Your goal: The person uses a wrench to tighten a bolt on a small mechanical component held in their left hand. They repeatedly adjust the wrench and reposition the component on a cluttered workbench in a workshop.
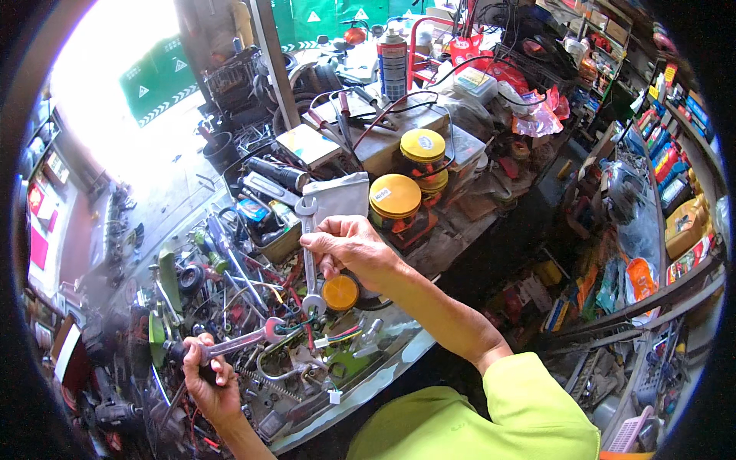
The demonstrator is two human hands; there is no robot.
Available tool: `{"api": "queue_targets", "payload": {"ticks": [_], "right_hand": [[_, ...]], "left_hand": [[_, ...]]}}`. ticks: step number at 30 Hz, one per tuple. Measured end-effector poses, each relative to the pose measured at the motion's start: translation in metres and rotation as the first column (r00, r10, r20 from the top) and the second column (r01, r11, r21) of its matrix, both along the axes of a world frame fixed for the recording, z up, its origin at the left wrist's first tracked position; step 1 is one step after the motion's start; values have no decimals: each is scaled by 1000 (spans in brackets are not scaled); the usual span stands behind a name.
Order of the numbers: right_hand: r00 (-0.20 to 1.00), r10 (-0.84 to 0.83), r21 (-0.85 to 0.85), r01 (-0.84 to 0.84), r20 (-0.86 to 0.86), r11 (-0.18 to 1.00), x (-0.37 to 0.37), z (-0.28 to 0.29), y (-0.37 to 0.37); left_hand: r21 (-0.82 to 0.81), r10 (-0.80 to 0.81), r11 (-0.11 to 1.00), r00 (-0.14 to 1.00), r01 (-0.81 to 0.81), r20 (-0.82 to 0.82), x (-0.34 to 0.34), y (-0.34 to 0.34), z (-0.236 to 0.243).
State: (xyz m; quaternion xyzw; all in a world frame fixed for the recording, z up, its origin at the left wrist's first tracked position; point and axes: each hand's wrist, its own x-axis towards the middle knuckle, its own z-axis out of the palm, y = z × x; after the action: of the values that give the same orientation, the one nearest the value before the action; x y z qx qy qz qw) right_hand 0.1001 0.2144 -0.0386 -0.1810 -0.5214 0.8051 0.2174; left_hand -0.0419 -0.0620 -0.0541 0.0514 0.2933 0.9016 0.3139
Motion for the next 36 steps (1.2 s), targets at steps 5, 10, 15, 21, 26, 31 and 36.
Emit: {"api": "queue_targets", "payload": {"ticks": [5,10,15,21,26,31,36], "right_hand": [[998,55,-106,-58,-25,993,0,-1,-2],[998,57,-169,-63,-39,984,-1,-10,1],[998,54,-252,-57,-20,966,-5,-18,2],[996,27,124,-16,-84,992,-3,7,-9],[968,-224,981,146,-115,128,-22,18,-6],[958,-263,967,-170,116,-191,-30,53,-6],[953,-150,941,-289,265,-176,-37,39,-2]], "left_hand": [[-87,17,996,999,-20,-31,6,5,5],[-159,2,987,996,-16,-93,7,8,5],[-165,7,986,997,-19,-71,7,8,1],[-181,-21,983,991,-3,-131,5,5,0],[-244,-80,969,980,34,-183,12,9,9],[-256,-100,965,979,52,-180,17,10,8],[-262,-180,958,953,114,-244,18,11,7]]}}
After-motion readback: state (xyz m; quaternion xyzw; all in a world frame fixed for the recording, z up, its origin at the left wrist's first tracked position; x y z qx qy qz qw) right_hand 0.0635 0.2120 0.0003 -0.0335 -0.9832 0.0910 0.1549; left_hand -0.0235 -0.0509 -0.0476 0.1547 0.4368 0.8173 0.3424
